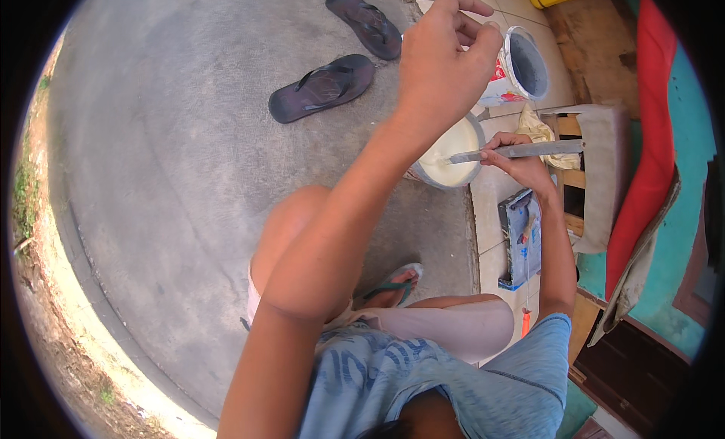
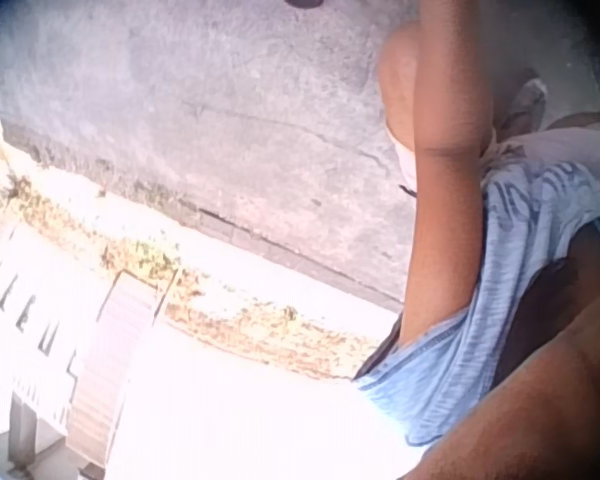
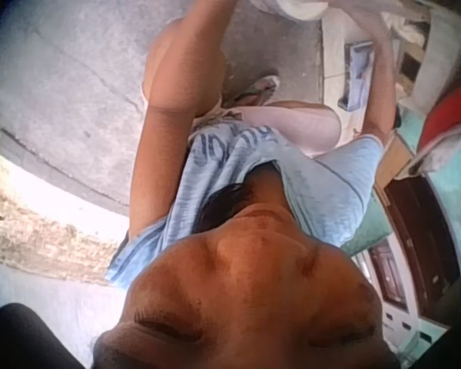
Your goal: The person sits on the floor and mixes a white liquid in a bucket using a wooden stick. They repeatedly dip their hand into a second bucket containing water and add it to the mixture, stirring thoroughly between additions.
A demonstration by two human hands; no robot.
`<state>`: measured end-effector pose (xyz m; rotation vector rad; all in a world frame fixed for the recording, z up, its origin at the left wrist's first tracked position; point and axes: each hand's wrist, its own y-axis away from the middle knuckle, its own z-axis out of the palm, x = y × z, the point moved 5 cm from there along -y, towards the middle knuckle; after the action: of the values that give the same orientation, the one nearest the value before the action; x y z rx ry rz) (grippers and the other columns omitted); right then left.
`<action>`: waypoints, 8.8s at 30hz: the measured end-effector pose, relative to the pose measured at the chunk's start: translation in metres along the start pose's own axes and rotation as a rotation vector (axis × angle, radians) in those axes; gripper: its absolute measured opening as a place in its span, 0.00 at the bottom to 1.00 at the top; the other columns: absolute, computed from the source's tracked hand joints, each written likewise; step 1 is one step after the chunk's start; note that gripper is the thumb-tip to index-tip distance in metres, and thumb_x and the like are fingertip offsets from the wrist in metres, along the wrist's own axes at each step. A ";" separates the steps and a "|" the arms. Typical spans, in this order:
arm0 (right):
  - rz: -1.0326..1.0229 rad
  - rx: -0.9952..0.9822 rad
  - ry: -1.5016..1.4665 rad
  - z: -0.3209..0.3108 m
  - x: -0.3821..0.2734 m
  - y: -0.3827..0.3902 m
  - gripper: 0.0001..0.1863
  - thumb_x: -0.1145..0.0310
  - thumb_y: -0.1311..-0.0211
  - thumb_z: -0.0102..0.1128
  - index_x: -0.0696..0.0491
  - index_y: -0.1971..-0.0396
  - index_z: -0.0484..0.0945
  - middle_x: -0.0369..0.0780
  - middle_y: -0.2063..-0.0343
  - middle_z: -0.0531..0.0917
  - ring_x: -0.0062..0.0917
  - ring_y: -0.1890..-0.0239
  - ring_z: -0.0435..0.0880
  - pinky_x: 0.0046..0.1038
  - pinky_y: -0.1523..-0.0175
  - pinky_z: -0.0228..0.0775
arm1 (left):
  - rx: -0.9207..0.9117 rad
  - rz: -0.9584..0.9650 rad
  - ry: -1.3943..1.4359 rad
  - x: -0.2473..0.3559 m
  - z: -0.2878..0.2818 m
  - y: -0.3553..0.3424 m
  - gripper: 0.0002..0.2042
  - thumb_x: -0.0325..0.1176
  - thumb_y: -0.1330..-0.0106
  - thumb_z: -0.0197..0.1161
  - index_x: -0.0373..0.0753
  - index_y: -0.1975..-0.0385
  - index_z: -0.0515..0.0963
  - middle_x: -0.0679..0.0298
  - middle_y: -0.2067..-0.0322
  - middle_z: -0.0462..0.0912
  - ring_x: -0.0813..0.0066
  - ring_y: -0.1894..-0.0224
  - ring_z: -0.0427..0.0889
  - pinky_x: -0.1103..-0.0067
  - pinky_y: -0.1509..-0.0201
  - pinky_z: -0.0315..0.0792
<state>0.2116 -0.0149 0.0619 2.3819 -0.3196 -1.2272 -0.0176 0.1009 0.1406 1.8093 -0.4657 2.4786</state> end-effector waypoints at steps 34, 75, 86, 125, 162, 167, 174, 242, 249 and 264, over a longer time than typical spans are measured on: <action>-0.012 0.276 0.156 -0.058 0.006 0.036 0.08 0.73 0.37 0.59 0.61 0.73 0.74 0.35 0.77 0.78 0.15 0.73 0.80 0.18 0.65 0.78 | -0.005 -0.024 -0.017 0.006 -0.002 0.001 0.17 0.35 0.37 0.56 0.30 0.53 0.74 0.55 0.66 0.86 0.72 0.61 0.84 0.80 0.59 0.74; -0.017 0.263 0.204 -0.048 -0.034 0.042 0.12 0.66 0.38 0.60 0.60 0.75 0.75 0.36 0.80 0.80 0.17 0.76 0.82 0.18 0.68 0.70 | 0.024 -0.073 0.018 0.009 0.000 -0.002 0.13 0.29 0.38 0.58 0.30 0.56 0.74 0.56 0.72 0.82 0.73 0.69 0.82 0.78 0.65 0.76; -0.207 0.179 0.205 0.041 -0.012 -0.004 0.10 0.67 0.40 0.62 0.60 0.71 0.80 0.39 0.80 0.81 0.18 0.75 0.78 0.24 0.69 0.68 | 0.040 -0.050 0.004 0.009 -0.002 -0.002 0.13 0.29 0.38 0.58 0.30 0.56 0.74 0.57 0.73 0.82 0.73 0.70 0.81 0.78 0.65 0.76; -0.316 0.408 0.220 0.041 -0.003 0.004 0.08 0.71 0.38 0.62 0.61 0.71 0.78 0.37 0.77 0.79 0.15 0.75 0.75 0.20 0.69 0.67 | 0.005 -0.034 0.016 0.005 0.004 -0.001 0.13 0.28 0.37 0.57 0.30 0.55 0.73 0.60 0.72 0.81 0.78 0.70 0.79 0.81 0.65 0.74; -0.152 0.466 0.231 0.015 0.018 0.007 0.10 0.68 0.38 0.61 0.60 0.74 0.78 0.37 0.82 0.80 0.16 0.78 0.76 0.21 0.71 0.67 | 0.029 -0.028 -0.031 0.003 -0.002 -0.005 0.13 0.27 0.37 0.57 0.30 0.54 0.73 0.61 0.73 0.81 0.80 0.71 0.79 0.81 0.67 0.74; 0.014 0.247 -0.032 0.022 0.035 0.026 0.11 0.68 0.37 0.61 0.60 0.74 0.78 0.38 0.80 0.82 0.15 0.72 0.83 0.20 0.67 0.73 | 0.028 -0.056 0.050 0.003 -0.003 -0.005 0.13 0.27 0.37 0.57 0.30 0.54 0.73 0.61 0.73 0.81 0.79 0.71 0.78 0.81 0.67 0.74; -0.217 0.475 0.070 0.041 0.025 0.007 0.09 0.68 0.37 0.61 0.60 0.69 0.79 0.40 0.76 0.83 0.18 0.73 0.81 0.21 0.65 0.70 | 0.014 -0.009 0.013 0.001 0.003 -0.003 0.14 0.28 0.38 0.58 0.31 0.54 0.73 0.59 0.71 0.82 0.77 0.70 0.79 0.80 0.66 0.75; -0.086 0.555 -0.286 -0.002 0.032 0.038 0.11 0.67 0.34 0.59 0.61 0.71 0.77 0.40 0.70 0.82 0.20 0.69 0.84 0.22 0.59 0.79 | 0.043 0.014 0.040 0.009 -0.006 -0.004 0.13 0.28 0.37 0.56 0.30 0.54 0.73 0.58 0.72 0.82 0.76 0.70 0.80 0.80 0.65 0.75; -0.070 0.176 -0.132 0.036 0.025 0.031 0.10 0.68 0.34 0.60 0.60 0.70 0.78 0.36 0.74 0.83 0.18 0.68 0.84 0.19 0.62 0.73 | 0.055 -0.042 -0.015 0.013 -0.008 -0.003 0.13 0.29 0.38 0.57 0.30 0.56 0.74 0.58 0.74 0.81 0.76 0.71 0.80 0.79 0.66 0.74; -0.126 0.252 -0.038 0.049 0.028 0.017 0.11 0.66 0.36 0.61 0.60 0.71 0.80 0.38 0.76 0.84 0.15 0.71 0.81 0.20 0.66 0.71 | 0.064 -0.023 -0.016 0.010 -0.012 -0.005 0.13 0.29 0.38 0.57 0.29 0.56 0.74 0.57 0.73 0.81 0.74 0.71 0.80 0.78 0.66 0.75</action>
<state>0.1878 -0.0547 0.0250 2.6294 -0.3604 -1.3611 -0.0308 0.1074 0.1475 1.8476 -0.3679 2.4942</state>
